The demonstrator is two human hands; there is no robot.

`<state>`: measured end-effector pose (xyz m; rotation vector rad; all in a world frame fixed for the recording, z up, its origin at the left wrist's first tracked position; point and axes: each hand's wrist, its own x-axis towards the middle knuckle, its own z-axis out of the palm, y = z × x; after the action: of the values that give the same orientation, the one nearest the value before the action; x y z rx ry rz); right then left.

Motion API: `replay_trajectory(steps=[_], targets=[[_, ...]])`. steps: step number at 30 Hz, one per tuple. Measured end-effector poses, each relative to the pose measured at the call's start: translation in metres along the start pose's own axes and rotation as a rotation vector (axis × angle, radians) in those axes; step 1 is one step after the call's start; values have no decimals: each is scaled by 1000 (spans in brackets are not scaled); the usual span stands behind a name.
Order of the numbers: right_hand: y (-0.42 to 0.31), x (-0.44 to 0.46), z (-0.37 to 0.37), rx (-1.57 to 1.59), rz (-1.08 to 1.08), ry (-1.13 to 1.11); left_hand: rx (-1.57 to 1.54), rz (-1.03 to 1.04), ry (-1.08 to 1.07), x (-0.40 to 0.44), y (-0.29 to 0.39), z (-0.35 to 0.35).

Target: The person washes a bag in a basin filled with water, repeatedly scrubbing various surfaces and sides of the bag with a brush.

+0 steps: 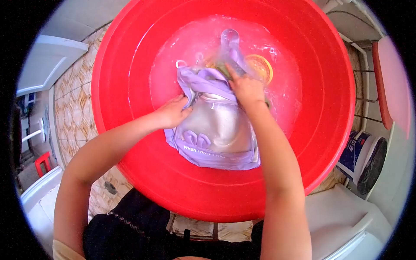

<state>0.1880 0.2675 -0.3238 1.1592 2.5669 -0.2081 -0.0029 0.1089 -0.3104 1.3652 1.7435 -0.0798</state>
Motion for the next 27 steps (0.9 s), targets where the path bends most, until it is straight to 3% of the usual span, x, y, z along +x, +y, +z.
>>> replay_trajectory(steps=[2,4,5,6,7,8,9,10,11,13,14,16,17,21,23,25,27], targets=[[35,4,16,-72,67,129,13,53,-8,-7,13,-11],[65,-1,17,-114,112,150,216,-96,-129,-22,34,-28],[75,-7,7,-69,245,111,207,-98,-129,-23,34,-21],[83,-9,1,-26,379,74,331,-85,83,-23,33,-12],[88,-7,0,-35,368,75,451,-76,296,-22,32,-5],[93,-5,0,74,437,103,440,-82,300,-24,36,-3],[84,-5,-14,186,506,131,304,170,353,-26,42,-3],[71,-10,-28,179,437,158,165,425,397,-30,47,-2],[49,-16,-42,174,439,156,159,428,397,-34,51,2],[14,-19,-55,148,56,155,490,461,67,-39,58,8],[3,-17,-53,147,54,151,499,349,-268,-36,62,4],[-10,-9,-49,-138,-226,54,544,341,-355,-39,56,9],[-6,-2,-41,-137,-228,55,592,332,-441,-39,54,11],[20,36,-16,-159,-26,125,624,356,-416,-27,48,9],[22,44,-13,0,299,147,617,348,-427,-20,44,9],[-6,23,-28,11,306,192,620,348,-443,-17,41,10],[-36,-1,-34,-8,-40,159,603,354,-456,-17,39,11]])
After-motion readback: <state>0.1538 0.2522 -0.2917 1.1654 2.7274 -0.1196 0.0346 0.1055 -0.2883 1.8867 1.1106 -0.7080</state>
